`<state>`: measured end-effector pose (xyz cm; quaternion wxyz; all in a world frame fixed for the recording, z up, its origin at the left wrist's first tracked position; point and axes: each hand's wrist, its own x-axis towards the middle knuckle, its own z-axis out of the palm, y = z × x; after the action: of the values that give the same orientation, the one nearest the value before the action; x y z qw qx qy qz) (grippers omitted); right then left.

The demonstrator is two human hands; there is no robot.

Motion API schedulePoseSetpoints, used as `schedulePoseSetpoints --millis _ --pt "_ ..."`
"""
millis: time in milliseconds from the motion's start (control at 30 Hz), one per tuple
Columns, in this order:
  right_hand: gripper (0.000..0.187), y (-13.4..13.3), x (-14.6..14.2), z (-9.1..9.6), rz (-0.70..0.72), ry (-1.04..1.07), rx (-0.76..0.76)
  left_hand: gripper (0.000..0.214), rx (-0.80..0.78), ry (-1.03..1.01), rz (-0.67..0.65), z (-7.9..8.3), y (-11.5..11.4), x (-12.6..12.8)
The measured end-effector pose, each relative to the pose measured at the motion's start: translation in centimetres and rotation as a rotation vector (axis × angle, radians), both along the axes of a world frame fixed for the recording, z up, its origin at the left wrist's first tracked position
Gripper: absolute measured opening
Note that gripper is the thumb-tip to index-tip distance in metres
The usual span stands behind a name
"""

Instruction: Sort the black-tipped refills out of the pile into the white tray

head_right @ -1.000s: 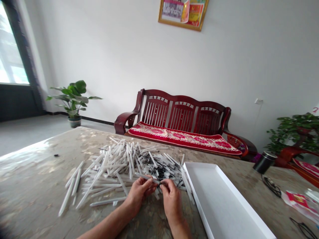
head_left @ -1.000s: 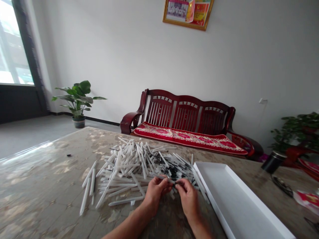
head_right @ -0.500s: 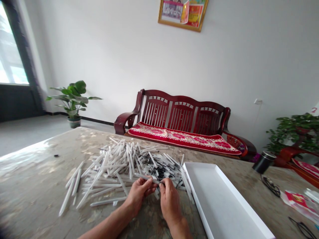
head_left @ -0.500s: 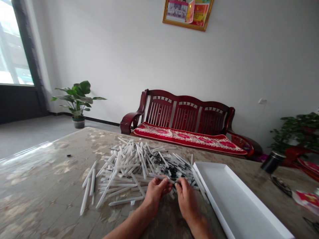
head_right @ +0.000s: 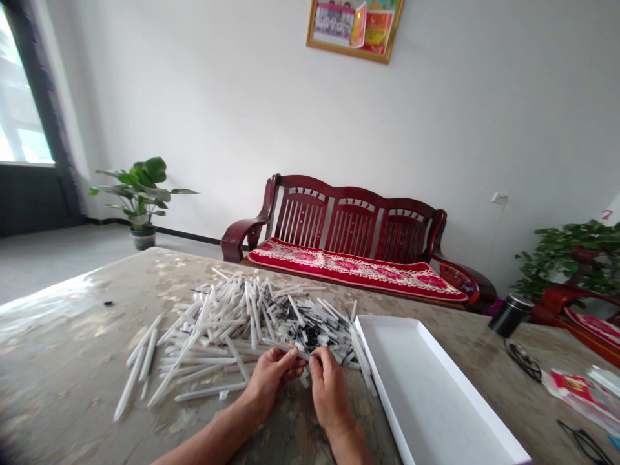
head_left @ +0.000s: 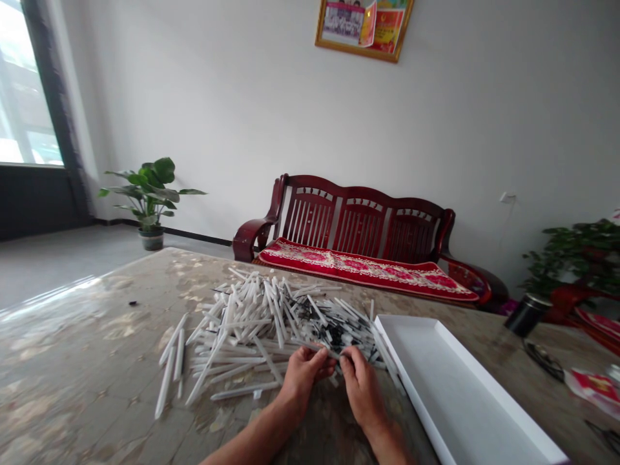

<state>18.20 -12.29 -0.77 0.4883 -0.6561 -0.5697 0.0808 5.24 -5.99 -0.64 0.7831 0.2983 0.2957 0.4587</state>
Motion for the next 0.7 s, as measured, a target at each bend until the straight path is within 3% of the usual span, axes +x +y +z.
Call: schedulePoseSetpoints --millis 233,467,700 --pt "0.051 0.41 0.01 -0.29 -0.066 0.002 -0.019 0.051 0.019 0.019 0.006 -0.11 0.05 0.10" --pt "0.033 -0.07 0.04 0.07 -0.003 0.043 0.024 0.048 0.006 0.019 0.001 -0.16 0.14 0.12" --pt "0.049 0.53 0.04 -0.25 -0.069 0.030 0.000 0.044 0.001 0.031 0.008 -0.13 0.28 0.17"
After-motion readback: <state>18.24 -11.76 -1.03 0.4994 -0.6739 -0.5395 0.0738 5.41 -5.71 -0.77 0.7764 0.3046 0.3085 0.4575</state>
